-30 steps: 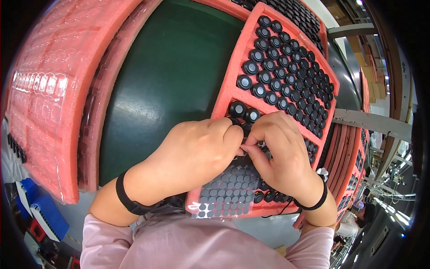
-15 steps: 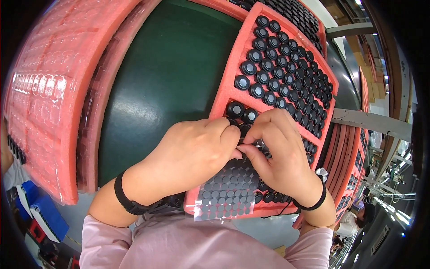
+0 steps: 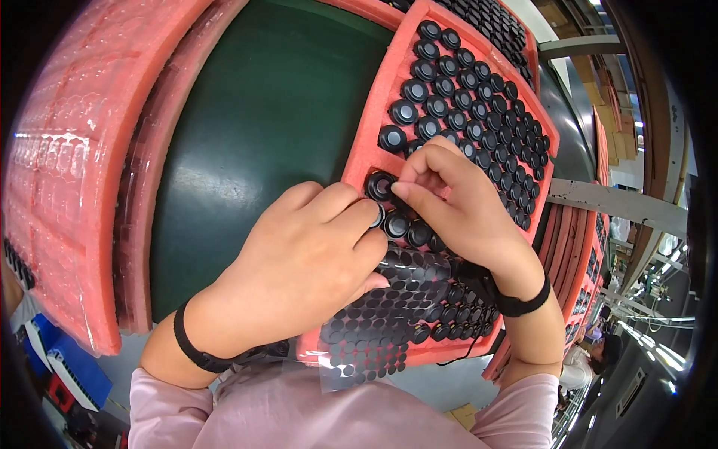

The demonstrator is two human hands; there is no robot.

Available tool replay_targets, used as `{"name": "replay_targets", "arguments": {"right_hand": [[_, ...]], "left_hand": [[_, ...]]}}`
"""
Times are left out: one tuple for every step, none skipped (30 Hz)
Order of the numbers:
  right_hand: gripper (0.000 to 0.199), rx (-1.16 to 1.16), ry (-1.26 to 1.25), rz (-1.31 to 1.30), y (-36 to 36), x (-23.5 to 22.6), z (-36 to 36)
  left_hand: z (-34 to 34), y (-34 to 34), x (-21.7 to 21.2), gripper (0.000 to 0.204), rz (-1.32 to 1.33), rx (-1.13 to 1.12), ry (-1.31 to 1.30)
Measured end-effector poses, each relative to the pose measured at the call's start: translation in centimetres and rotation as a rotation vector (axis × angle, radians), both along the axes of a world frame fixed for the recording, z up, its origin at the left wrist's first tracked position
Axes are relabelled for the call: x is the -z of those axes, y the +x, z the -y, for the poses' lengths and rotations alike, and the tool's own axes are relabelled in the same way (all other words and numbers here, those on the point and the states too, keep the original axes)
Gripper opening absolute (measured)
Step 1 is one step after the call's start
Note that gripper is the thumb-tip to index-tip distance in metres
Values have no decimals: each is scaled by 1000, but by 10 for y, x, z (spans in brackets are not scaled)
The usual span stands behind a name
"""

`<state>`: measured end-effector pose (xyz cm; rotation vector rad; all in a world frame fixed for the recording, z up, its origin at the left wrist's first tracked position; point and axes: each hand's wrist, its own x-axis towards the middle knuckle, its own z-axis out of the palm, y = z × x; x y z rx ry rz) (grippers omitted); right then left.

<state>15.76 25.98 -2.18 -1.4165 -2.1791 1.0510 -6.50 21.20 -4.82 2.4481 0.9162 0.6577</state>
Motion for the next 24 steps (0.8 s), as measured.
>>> {"name": "replay_targets", "arguments": {"right_hand": [[10,26,-74,20,-1,3,-4],[10,52,-147,41,-1,7,-7],[10,52,-152,40,-1,10,-8],[10,38,-128,50,0,14,-10],[11,27,-105,62,1,17,-9],[11,16,-81,75,2,20,-9],[11,19,-85,76,3,21,-10],[11,15,-78,84,5,22,-10],[11,12,-70,92,6,22,-10],[10,4,-65,96,5,24,-10],[10,2,-70,95,5,26,-11],[10,-2,-69,95,4,27,-12],[10,-7,-66,96,4,28,-12],[10,-12,-64,96,3,29,-12],[10,-12,-66,95,3,30,-12],[10,-7,-64,99,3,31,-11],[10,-2,-62,103,3,31,-11],[10,2,-60,107,2,32,-10],[10,1,-62,106,2,33,-10],[9,-6,-45,113,2,33,-10],[9,-13,-28,119,1,33,-10],[9,-20,-10,124,1,33,-9],[9,-21,-12,124,1,33,-9],[9,-23,-4,124,1,34,-9]], "left_hand": [[0,0,1,42,0,0,-4],[0,0,0,43,-17,-4,-15],[0,1,0,43,-33,-7,-27],[0,1,1,44,-50,-11,-38],[1,2,3,44,-48,-8,-42],[2,4,5,45,-40,-20,-16],[2,6,6,46,-33,-32,10],[2,7,8,46,-25,-44,37],[1,9,9,46,-23,-40,35],[1,8,11,46,-33,-45,31],[2,8,12,46,-42,-49,27],[2,8,13,47,-51,-53,24],[2,7,14,47,-53,-54,20],[2,7,15,47,-54,-57,15],[1,7,14,47,-56,-58,13],[1,8,15,47,-58,-60,10],[1,8,15,47,-59,-61,8],[2,8,16,47,-58,-65,5],[2,8,17,47,-58,-69,2],[2,8,17,47,-57,-73,-1],[2,7,18,47,-58,-73,-3],[2,7,18,47,-62,-69,-11],[2,7,17,47,-67,-65,-19],[2,6,17,47,-71,-62,-26]]}}
